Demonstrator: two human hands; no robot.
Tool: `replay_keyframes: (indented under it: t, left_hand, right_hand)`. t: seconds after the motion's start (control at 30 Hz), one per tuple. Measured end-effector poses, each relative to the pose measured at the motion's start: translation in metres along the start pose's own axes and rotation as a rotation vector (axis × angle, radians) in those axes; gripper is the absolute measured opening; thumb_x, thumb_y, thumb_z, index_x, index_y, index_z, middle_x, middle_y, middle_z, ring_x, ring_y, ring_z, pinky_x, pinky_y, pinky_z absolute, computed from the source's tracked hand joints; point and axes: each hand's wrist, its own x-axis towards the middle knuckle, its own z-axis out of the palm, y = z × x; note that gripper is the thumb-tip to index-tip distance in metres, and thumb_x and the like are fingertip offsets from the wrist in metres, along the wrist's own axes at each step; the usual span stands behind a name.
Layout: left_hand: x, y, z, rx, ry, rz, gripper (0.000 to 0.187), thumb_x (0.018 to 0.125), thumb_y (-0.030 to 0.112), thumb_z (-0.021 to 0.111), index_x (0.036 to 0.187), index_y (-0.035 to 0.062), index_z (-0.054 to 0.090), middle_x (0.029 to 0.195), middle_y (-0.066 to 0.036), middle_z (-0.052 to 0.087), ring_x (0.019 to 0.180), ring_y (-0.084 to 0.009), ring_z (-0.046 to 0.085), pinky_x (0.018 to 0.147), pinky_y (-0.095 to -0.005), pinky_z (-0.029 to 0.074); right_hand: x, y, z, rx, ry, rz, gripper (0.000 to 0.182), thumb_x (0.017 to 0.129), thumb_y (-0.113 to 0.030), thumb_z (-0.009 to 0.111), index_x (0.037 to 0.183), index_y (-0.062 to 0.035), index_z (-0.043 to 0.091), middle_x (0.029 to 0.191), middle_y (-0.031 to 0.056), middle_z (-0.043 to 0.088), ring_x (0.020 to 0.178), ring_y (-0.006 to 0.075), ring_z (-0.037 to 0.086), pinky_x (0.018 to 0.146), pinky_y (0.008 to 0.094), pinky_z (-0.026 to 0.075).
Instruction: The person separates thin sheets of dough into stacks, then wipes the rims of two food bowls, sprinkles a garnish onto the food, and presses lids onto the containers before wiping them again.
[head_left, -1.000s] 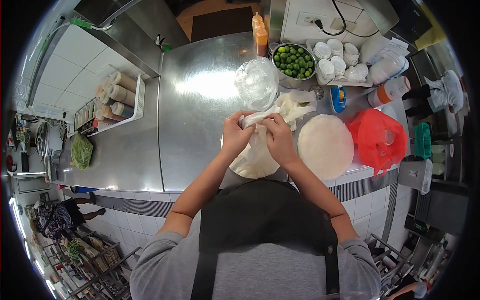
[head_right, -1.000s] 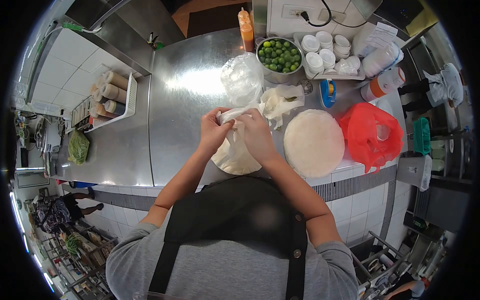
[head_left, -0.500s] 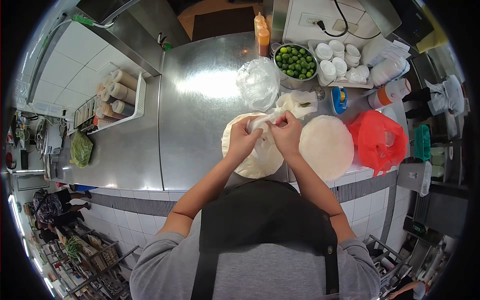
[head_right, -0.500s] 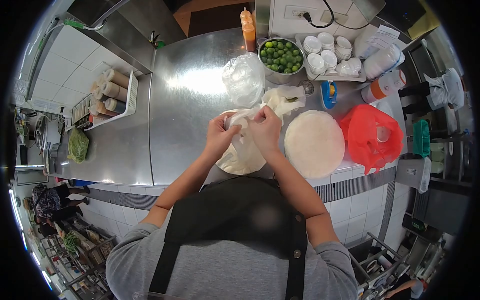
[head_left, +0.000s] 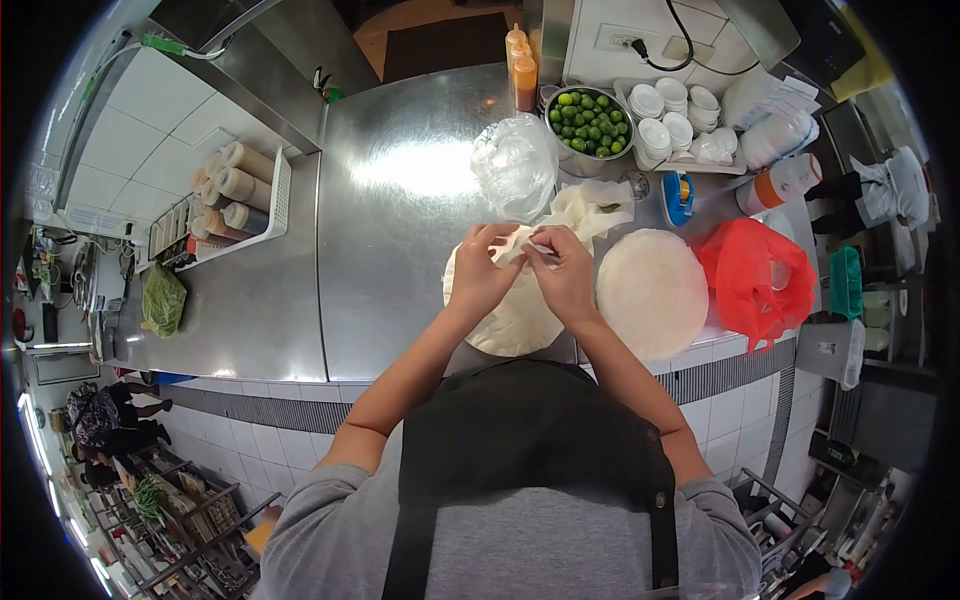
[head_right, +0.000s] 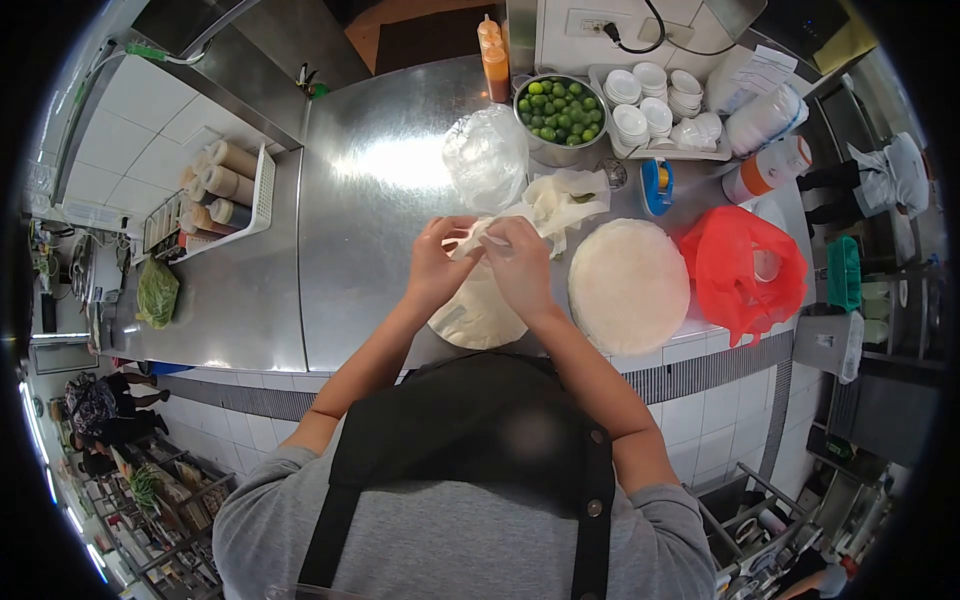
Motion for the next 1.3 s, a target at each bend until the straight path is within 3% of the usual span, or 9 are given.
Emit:
replay_keyframes:
  t: [0.23, 0.37, 0.57, 0.7, 0.77, 0.87, 1.1, 1.2, 1.3]
  left_hand:
    - [0.017, -0.036, -0.011, -0.368, -0.067, -0.183, 0.029, 0.078, -0.012, 0.063, 0.104, -0.0030, 0.072, 0.093, -0.008, 0.074, 0.084, -0.0120, 0.067, 0.074, -0.0245, 0.053]
    - [0.016, -0.052, -0.001, -0.356, 0.023, -0.176, 0.025, 0.084, -0.007, 0.060, 0.106, -0.0038, 0.071, 0.095, -0.008, 0.073, 0.080, -0.0112, 0.066, 0.072, -0.0242, 0.052]
    - [0.010, -0.014, 0.001, -0.387, -0.061, -0.294, 0.020, 0.086, 0.009, 0.066, 0.101, -0.0032, 0.072, 0.083, -0.013, 0.071, 0.072, -0.0135, 0.065, 0.065, -0.0301, 0.051]
    - [0.005, -0.016, 0.009, -0.385, -0.088, -0.152, 0.020, 0.087, 0.015, 0.071, 0.096, -0.0028, 0.073, 0.074, -0.010, 0.070, 0.069, -0.0115, 0.063, 0.062, -0.0286, 0.049]
    - [0.001, -0.011, 0.004, -0.312, -0.141, -0.092, 0.019, 0.087, 0.014, 0.071, 0.095, -0.0028, 0.073, 0.075, -0.010, 0.071, 0.068, -0.0108, 0.063, 0.062, -0.0278, 0.049]
    - [0.002, -0.016, -0.003, -0.133, -0.207, -0.032, 0.017, 0.086, 0.012, 0.072, 0.095, -0.0023, 0.074, 0.077, -0.010, 0.072, 0.069, -0.0102, 0.063, 0.062, -0.0270, 0.049]
    - [0.004, -0.025, -0.004, -0.317, -0.003, -0.220, 0.013, 0.086, 0.008, 0.075, 0.093, -0.0029, 0.074, 0.076, -0.004, 0.070, 0.071, -0.0064, 0.061, 0.064, -0.0239, 0.049]
    - [0.003, -0.006, -0.003, -0.179, -0.004, 0.003, 0.013, 0.088, 0.006, 0.072, 0.096, -0.0050, 0.072, 0.078, -0.003, 0.070, 0.070, -0.0065, 0.061, 0.066, -0.0237, 0.051]
    - [0.007, -0.014, 0.002, -0.416, -0.163, -0.076, 0.014, 0.090, 0.008, 0.071, 0.097, -0.0035, 0.072, 0.076, -0.001, 0.068, 0.066, -0.0059, 0.059, 0.062, -0.0237, 0.051]
  right_hand:
    - [0.010, 0.033, -0.024, 0.089, -0.068, 0.209, 0.010, 0.082, -0.001, 0.073, 0.089, -0.0002, 0.066, 0.085, 0.0027, 0.069, 0.077, 0.0108, 0.064, 0.070, 0.0257, 0.051]
    - [0.004, 0.025, -0.023, 0.172, -0.074, 0.426, 0.014, 0.085, -0.003, 0.072, 0.097, -0.0004, 0.066, 0.094, 0.0025, 0.069, 0.084, 0.0088, 0.061, 0.076, 0.0259, 0.050]
    - [-0.007, 0.030, -0.009, 0.437, -0.181, 0.443, 0.024, 0.088, -0.012, 0.071, 0.108, -0.0011, 0.061, 0.110, 0.0046, 0.065, 0.103, 0.0096, 0.057, 0.090, 0.0253, 0.046]
    - [-0.002, 0.012, -0.011, 0.400, -0.146, 0.418, 0.020, 0.090, -0.017, 0.070, 0.100, -0.0014, 0.062, 0.096, 0.0011, 0.063, 0.092, 0.0092, 0.056, 0.083, 0.0250, 0.046]
    - [0.004, 0.003, -0.017, -0.040, -0.312, 0.380, 0.019, 0.091, -0.019, 0.070, 0.085, -0.0034, 0.061, 0.084, -0.0015, 0.056, 0.080, 0.0075, 0.050, 0.072, 0.0261, 0.043]
    - [0.011, 0.011, -0.022, 0.068, -0.419, 0.425, 0.029, 0.090, -0.019, 0.070, 0.072, -0.0024, 0.056, 0.075, -0.0022, 0.049, 0.072, 0.0073, 0.043, 0.064, 0.0280, 0.038]
    - [0.004, 0.036, -0.020, 0.068, -0.146, 0.187, 0.026, 0.088, -0.013, 0.069, 0.074, 0.0034, 0.054, 0.073, 0.0023, 0.043, 0.068, 0.0101, 0.041, 0.063, 0.0288, 0.038]
    - [-0.007, 0.024, -0.009, 0.053, -0.078, 0.174, 0.021, 0.088, -0.010, 0.066, 0.076, 0.0046, 0.056, 0.076, 0.0050, 0.050, 0.069, 0.0117, 0.045, 0.064, 0.0278, 0.040]
    - [-0.008, 0.004, -0.009, 0.127, -0.075, 0.047, 0.018, 0.087, -0.007, 0.065, 0.077, 0.0051, 0.055, 0.078, 0.0073, 0.056, 0.069, 0.0119, 0.048, 0.064, 0.0268, 0.041]
